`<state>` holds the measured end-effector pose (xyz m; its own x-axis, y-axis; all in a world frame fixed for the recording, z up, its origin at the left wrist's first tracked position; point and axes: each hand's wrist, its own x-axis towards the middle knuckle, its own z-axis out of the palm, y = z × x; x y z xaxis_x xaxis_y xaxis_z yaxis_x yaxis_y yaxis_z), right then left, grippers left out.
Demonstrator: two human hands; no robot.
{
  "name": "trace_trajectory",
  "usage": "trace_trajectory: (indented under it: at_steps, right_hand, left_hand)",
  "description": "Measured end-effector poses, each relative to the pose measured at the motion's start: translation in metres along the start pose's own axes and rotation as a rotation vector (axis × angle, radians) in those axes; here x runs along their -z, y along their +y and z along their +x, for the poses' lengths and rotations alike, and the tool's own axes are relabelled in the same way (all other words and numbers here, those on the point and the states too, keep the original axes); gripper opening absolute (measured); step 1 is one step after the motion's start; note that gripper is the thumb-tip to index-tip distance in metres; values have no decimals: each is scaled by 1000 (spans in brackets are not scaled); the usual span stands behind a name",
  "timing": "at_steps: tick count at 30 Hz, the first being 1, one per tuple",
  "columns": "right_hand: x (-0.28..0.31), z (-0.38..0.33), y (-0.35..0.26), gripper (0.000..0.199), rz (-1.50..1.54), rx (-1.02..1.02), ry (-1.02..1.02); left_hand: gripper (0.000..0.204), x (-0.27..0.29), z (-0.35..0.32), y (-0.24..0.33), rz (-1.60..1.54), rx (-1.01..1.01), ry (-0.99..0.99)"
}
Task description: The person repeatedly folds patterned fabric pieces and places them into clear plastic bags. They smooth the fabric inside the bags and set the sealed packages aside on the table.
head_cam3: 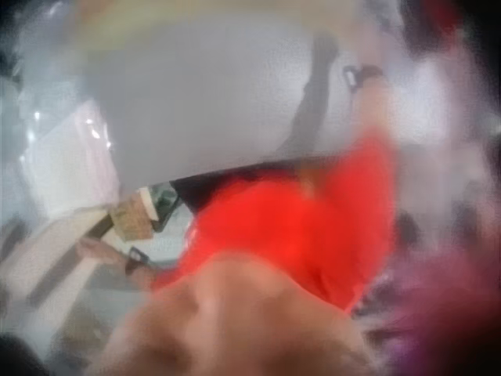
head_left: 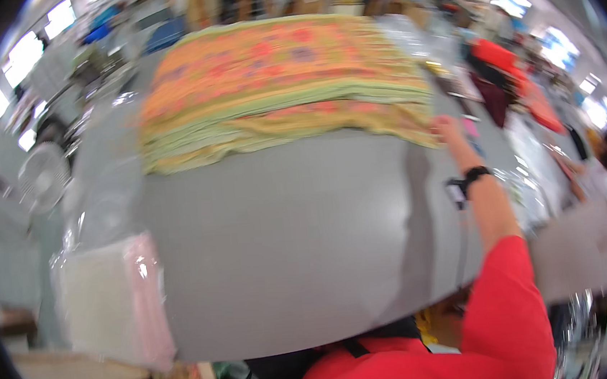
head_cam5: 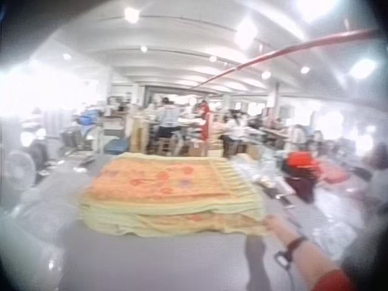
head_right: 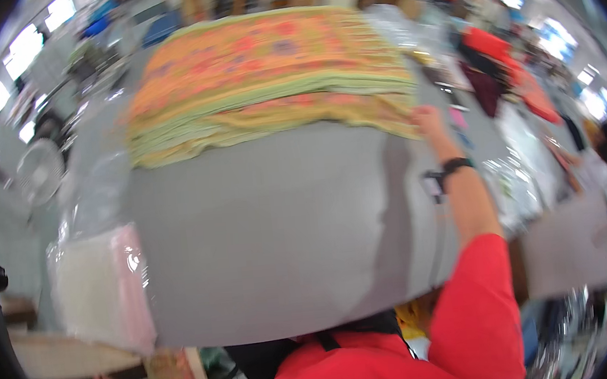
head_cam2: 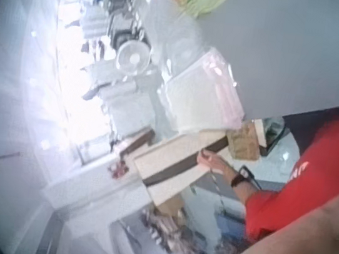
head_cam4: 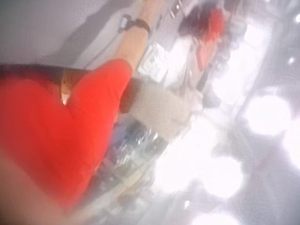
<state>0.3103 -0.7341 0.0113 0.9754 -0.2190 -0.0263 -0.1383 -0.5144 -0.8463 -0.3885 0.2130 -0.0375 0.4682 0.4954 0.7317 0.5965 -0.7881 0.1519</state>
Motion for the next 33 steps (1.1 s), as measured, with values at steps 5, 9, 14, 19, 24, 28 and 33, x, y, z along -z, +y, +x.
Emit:
trace_trajectory:
  at_steps: [5, 9, 14, 19, 24, 28, 33]
  right_hand:
    - [-3, 107, 15, 31, 84, -79, 225]
    - [2, 88, 21, 29, 151, 89, 69]
    - [24, -11, 9, 23, 29, -18, -8]
    - [-9, -95, -41, 20, 60, -213, -78]
    - [-157, -137, -115, 37, 574, -153, -944]
    - [-291, -124, -204, 78, 915, -168, -1117]
    - [-325, -28, -238, 69, 1603, -303, -501]
  left_hand:
    - [22, -92, 140, 217, -506, -62, -389]
    - [27, -231, 237, 404, -849, 265, -665]
    - [34, -349, 297, 508, -830, 403, -629]
    - [29, -407, 308, 482, -705, 272, -591]
    - [25, -393, 370, 408, -1265, 537, -745]
    - [22, -345, 468, 367, -1510, 405, -705]
    - [21, -270, 505, 316, -1538, 486, -707]
